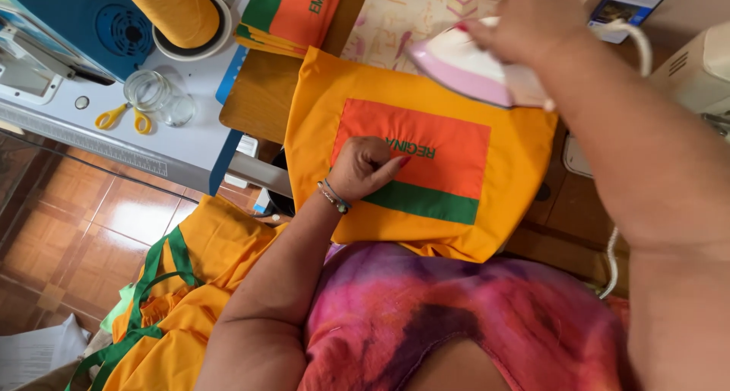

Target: Ironing and folding yellow fabric bags on a workbench

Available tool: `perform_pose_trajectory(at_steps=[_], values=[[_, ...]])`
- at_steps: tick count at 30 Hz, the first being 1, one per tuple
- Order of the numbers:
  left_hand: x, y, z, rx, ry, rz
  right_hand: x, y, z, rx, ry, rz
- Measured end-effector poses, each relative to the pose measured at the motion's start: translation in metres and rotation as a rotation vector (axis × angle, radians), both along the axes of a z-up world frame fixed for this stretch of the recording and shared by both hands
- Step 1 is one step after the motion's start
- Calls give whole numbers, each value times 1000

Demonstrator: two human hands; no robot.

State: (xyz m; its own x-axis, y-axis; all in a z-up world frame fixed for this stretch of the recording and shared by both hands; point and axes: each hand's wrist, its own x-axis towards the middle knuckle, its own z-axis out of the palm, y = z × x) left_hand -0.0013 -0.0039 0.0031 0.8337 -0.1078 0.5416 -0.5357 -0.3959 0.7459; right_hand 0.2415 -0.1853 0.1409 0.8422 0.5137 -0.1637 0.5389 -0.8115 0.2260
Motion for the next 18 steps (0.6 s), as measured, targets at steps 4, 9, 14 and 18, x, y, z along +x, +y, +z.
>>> perform_pose_trajectory(at_steps=[4,9,14,18], values=[[-9,4,4,-83,-94,-13,-20,-26,17,-101,-94,45],[-29,30,18,-282,-71,170,-88,-26,21,-211,-96,146],[-22,50,3,-423,37,268,-93,-1,-5,-147,-149,259],[-19,53,-1,-554,130,283,-102,37,0,-68,-36,261]])
